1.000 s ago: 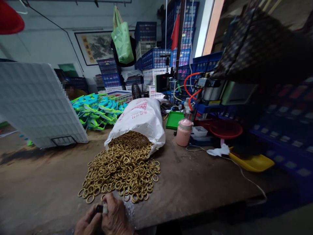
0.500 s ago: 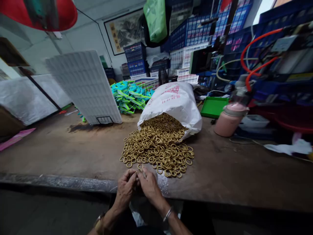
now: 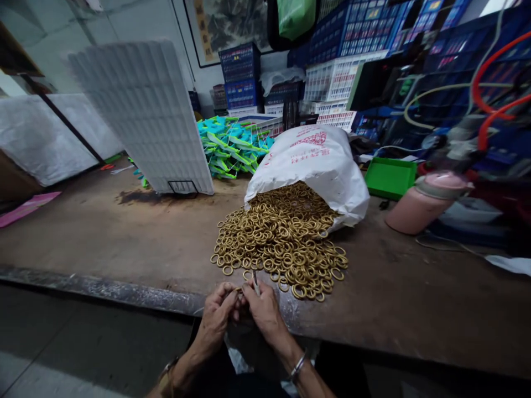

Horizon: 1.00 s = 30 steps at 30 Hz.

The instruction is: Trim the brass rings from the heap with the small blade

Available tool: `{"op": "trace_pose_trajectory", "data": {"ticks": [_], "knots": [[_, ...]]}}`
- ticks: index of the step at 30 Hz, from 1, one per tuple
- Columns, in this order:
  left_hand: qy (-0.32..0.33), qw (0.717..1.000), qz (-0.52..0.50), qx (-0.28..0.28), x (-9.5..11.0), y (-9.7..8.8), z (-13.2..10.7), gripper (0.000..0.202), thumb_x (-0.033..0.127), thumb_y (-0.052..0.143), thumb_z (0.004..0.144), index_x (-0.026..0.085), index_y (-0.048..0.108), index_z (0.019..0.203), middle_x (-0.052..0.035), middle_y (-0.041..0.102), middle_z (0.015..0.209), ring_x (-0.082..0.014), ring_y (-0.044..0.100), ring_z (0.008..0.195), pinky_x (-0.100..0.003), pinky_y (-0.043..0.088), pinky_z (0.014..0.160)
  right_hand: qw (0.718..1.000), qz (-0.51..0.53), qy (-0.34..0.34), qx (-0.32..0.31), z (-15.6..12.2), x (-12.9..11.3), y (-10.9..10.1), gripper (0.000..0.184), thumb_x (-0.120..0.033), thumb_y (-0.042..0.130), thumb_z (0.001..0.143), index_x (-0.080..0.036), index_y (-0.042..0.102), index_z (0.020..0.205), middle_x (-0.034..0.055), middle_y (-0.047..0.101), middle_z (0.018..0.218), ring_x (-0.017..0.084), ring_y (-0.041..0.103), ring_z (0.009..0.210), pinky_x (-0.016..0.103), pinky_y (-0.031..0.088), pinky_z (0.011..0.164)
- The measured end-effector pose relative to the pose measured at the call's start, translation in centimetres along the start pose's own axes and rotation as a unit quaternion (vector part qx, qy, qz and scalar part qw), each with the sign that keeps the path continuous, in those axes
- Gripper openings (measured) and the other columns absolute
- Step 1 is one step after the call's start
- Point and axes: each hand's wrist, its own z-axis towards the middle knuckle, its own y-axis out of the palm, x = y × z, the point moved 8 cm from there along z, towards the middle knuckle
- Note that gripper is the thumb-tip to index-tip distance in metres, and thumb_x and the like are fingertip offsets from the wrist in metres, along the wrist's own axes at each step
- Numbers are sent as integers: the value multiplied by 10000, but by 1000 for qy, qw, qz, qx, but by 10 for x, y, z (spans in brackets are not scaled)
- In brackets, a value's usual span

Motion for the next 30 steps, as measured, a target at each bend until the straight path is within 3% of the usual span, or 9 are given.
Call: {"op": "trace_pose_trajectory", "data": {"ticks": [5, 12, 15, 18, 23, 30], "knots": [[-47, 998, -18, -47, -3, 0, -2, 314, 446, 521, 741, 153, 485, 633, 56, 451, 446, -44, 387, 348, -168, 311, 389, 994, -95, -58, -5, 0, -16, 2, 219, -389, 487, 732, -183, 546, 688, -27, 555, 537, 113, 506, 542, 225, 406, 578], [-58, 986, -142, -73, -8, -2, -5, 283, 428, 543, 742, 152, 491, 701, 42, 485, 563, -37, 378, 382, -169, 319, 384, 994, -97, -31, -30, 1, -16, 7, 258, -410, 439, 757, -185, 561, 733, -30, 557, 548, 105, 500, 506, 200, 387, 500], [-71, 981, -169, -70, -8, -3, -7, 269, 412, 566, 730, 155, 486, 723, 40, 493, 578, -40, 389, 394, -169, 325, 387, 989, -143, -44, -10, 1, -16, 5, 261, -389, 390, 776, -185, 549, 737, -25, 537, 547, 113, 493, 509, 204, 374, 492], [-69, 978, -185, -60, -4, -6, -9, 267, 406, 577, 725, 157, 480, 720, 40, 494, 575, -42, 397, 400, -172, 331, 393, 969, -235, -81, -8, -3, -23, 7, 211, -303, 370, 775, -192, 525, 683, -11, 540, 555, 117, 486, 521, 203, 347, 491], [-70, 975, -204, -46, 0, -9, -9, 270, 405, 585, 719, 152, 498, 760, 33, 507, 594, -46, 419, 422, -172, 336, 404, 937, -325, -106, -73, -13, -27, 23, 176, -143, 359, 726, -213, 520, 713, -1, 608, 605, 117, 530, 549, 199, 327, 523], [-63, 980, -185, -27, 0, -13, -8, 304, 427, 597, 696, 158, 496, 796, 35, 515, 581, -54, 440, 429, -172, 338, 409, 888, -445, -102, -52, -11, -21, 22, 232, -75, 377, 680, -215, 529, 786, 8, 640, 649, 134, 559, 594, 219, 269, 521]]}}
